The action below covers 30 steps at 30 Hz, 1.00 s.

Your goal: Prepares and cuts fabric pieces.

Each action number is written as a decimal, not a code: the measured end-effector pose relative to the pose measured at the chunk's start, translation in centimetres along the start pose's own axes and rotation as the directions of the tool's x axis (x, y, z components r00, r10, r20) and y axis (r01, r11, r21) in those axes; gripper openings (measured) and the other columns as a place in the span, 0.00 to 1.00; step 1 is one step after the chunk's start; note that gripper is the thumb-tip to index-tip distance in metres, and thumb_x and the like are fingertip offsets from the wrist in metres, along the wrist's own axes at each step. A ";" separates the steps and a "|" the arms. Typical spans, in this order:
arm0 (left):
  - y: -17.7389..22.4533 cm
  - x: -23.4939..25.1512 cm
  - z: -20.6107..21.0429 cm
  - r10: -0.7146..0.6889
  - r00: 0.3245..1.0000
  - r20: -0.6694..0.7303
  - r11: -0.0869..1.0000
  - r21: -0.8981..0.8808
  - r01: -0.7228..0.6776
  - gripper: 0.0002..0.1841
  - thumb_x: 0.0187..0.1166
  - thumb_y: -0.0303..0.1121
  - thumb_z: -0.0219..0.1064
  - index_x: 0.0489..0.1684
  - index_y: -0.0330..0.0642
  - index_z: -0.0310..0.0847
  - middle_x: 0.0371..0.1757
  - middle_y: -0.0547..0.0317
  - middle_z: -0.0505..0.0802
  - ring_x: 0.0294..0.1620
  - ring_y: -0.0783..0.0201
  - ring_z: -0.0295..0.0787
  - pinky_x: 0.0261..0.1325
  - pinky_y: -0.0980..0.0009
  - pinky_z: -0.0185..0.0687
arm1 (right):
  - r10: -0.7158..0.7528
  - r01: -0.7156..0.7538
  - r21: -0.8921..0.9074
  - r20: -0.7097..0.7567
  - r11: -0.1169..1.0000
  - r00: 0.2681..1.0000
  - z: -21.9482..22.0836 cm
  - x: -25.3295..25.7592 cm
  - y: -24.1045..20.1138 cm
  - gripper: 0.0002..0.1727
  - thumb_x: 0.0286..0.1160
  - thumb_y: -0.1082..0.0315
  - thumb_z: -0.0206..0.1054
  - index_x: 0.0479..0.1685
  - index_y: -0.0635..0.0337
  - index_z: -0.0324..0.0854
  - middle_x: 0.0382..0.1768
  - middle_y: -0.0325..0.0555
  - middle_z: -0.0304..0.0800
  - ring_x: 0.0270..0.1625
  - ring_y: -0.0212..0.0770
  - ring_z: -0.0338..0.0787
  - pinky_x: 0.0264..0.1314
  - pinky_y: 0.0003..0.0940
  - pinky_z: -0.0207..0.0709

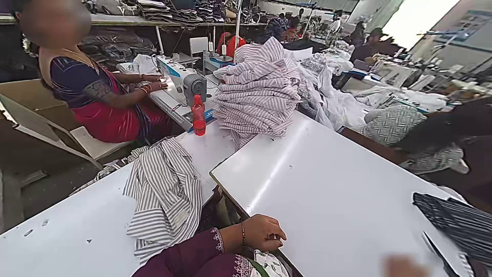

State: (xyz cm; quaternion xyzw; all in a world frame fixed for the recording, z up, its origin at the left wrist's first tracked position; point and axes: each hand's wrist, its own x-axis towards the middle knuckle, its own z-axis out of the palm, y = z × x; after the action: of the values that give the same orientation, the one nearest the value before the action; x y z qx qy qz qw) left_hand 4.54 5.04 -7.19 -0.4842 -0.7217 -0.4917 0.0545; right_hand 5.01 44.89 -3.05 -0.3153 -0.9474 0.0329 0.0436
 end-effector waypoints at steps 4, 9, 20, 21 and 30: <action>0.2 0.0 -0.2 -0.011 1.000 0.015 1.000 0.012 0.010 0.11 0.73 0.25 0.66 0.45 0.28 0.91 0.34 0.41 0.93 0.34 0.50 0.92 0.43 0.58 0.86 | 0.002 -0.002 0.023 0.012 1.000 1.000 -0.2 -0.1 -0.2 0.26 0.88 0.58 0.47 0.75 0.60 0.80 0.76 0.62 0.79 0.85 0.62 0.70 0.87 0.75 0.40; 0.1 0.0 -0.1 -0.007 1.000 0.010 1.000 0.021 0.007 0.11 0.74 0.24 0.64 0.45 0.28 0.91 0.34 0.41 0.93 0.35 0.50 0.92 0.43 0.58 0.86 | 0.012 -0.012 0.061 -0.007 0.998 1.000 -0.3 -0.1 -0.2 0.26 0.87 0.59 0.48 0.74 0.59 0.81 0.75 0.62 0.80 0.85 0.63 0.70 0.86 0.78 0.37; 0.0 0.0 0.0 0.015 1.000 -0.009 0.999 0.038 -0.014 0.08 0.68 0.19 0.62 0.31 0.31 0.88 0.32 0.43 0.92 0.34 0.51 0.91 0.41 0.59 0.84 | 0.020 -0.020 0.060 0.001 0.998 1.000 -0.3 -0.1 -0.2 0.26 0.87 0.59 0.47 0.74 0.59 0.80 0.76 0.61 0.79 0.85 0.61 0.70 0.86 0.77 0.38; 0.0 0.0 0.0 0.012 1.000 -0.008 0.999 0.039 -0.012 0.07 0.67 0.19 0.62 0.31 0.30 0.88 0.32 0.43 0.92 0.34 0.51 0.91 0.40 0.59 0.84 | 0.019 -0.019 0.062 0.000 0.998 1.000 -0.2 0.0 -0.1 0.26 0.87 0.59 0.48 0.74 0.59 0.80 0.75 0.61 0.80 0.85 0.61 0.71 0.86 0.77 0.38; -0.1 0.0 0.1 0.011 1.000 -0.010 0.999 0.051 -0.011 0.06 0.66 0.20 0.62 0.29 0.32 0.87 0.31 0.45 0.91 0.31 0.54 0.90 0.38 0.63 0.84 | 0.015 -0.014 0.180 -0.005 0.984 1.000 0.2 0.2 0.3 0.22 0.88 0.64 0.55 0.73 0.64 0.80 0.76 0.70 0.76 0.82 0.71 0.70 0.83 0.80 0.42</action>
State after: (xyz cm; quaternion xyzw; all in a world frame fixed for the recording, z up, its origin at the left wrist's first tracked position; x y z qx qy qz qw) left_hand 4.50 5.14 -7.29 -0.4840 -0.7309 -0.4756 0.0732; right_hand 5.02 45.26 -3.25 -0.3172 -0.9381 0.1175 0.0746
